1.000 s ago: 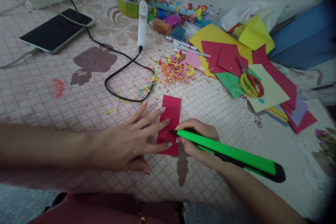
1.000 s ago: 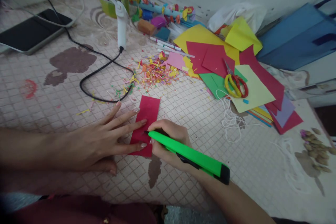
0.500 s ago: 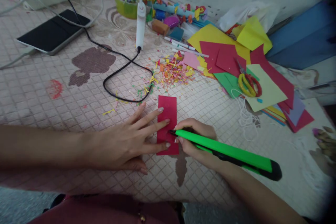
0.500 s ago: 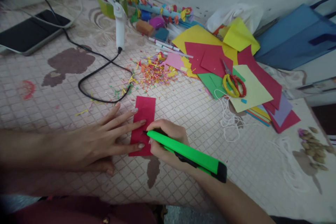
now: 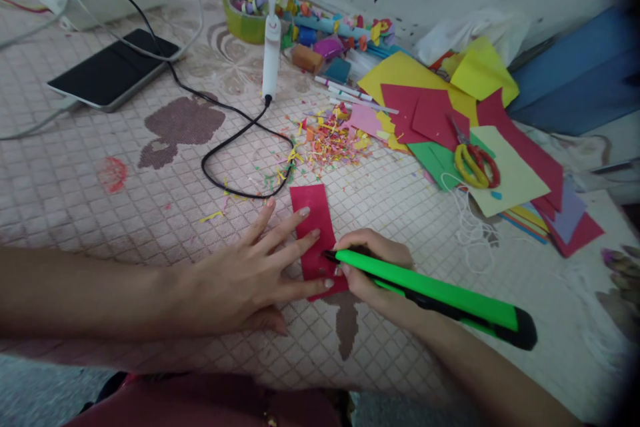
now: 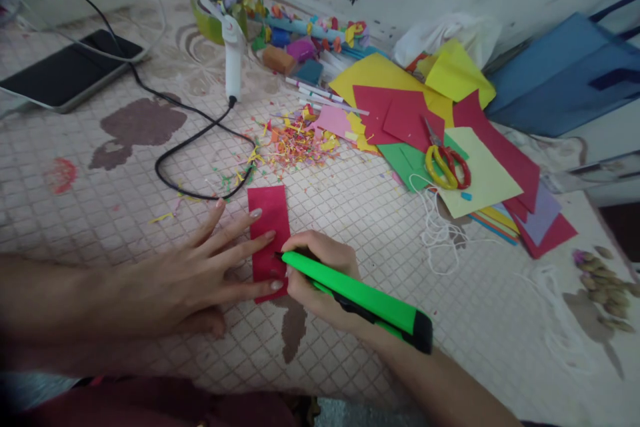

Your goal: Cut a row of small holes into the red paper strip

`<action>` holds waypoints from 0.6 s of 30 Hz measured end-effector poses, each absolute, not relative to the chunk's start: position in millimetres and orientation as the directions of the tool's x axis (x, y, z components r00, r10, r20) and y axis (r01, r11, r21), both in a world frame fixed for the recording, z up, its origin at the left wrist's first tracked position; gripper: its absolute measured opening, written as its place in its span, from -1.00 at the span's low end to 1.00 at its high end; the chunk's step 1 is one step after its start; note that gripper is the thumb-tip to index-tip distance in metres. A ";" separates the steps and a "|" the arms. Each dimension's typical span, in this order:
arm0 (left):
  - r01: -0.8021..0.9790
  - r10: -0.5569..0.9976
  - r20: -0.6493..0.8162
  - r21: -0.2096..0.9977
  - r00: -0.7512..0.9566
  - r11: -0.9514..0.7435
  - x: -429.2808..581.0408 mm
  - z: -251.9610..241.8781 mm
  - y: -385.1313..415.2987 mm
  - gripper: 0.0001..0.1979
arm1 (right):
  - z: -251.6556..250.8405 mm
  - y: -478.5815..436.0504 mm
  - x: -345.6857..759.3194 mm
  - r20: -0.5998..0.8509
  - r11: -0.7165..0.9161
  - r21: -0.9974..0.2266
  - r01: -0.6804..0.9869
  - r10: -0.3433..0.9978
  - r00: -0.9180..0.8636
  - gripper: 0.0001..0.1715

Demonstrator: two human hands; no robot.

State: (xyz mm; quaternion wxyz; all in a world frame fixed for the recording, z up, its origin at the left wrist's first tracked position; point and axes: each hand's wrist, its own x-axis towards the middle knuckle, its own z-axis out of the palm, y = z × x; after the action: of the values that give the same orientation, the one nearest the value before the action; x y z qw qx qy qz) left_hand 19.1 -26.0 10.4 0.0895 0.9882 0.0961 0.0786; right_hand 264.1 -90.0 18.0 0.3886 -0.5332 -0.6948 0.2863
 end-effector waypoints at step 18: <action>0.202 0.245 0.184 0.225 0.952 -0.953 18.3 0.8 -30.2 -0.36 | 8.7 -91.1 276.5 -0.010 0.004 -0.980 0.201 0.998 -0.068 -0.85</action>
State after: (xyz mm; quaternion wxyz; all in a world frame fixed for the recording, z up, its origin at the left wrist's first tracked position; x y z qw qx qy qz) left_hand 18.3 -30.2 0.8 0.1024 0.9826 0.1136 0.1057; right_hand 276.5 -91.1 8.7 0.4288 -0.5311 -0.5640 0.4646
